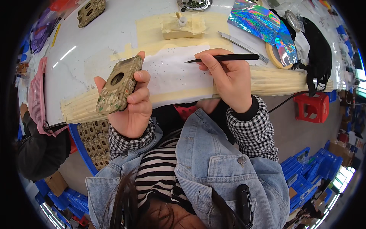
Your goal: Detallando una pieza de un tanque de juguete con un pincel y pinzas.
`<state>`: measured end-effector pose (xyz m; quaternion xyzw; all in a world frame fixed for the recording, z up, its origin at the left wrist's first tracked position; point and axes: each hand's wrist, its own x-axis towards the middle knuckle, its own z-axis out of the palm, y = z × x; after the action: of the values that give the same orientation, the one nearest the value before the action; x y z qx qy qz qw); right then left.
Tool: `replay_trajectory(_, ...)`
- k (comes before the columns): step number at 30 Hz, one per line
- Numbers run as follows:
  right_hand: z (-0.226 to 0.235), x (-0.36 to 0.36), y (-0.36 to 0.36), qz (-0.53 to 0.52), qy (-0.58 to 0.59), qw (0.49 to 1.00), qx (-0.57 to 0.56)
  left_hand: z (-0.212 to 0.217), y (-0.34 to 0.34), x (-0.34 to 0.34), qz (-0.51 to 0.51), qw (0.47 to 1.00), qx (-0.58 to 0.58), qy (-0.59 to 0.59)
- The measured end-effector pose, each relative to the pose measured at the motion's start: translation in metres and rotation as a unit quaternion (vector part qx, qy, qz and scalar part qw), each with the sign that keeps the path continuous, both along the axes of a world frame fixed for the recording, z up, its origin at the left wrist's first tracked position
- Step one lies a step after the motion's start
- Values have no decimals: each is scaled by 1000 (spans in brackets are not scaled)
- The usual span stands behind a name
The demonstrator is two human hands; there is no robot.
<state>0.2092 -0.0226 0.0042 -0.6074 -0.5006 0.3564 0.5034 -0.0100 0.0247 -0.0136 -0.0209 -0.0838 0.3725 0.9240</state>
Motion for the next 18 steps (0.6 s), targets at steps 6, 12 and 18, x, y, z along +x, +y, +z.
replay_trajectory(6,0,0,1,5,-8,1000,12,-2,0,2,5,1000,-3,-26)
replay_trajectory(12,1,-1,1,4,0,1000,11,-2,0,1,2,1000,-4,-23)
replay_trajectory(18,0,-1,1,3,2,1000,6,-1,0,2,3,1000,-4,-18)
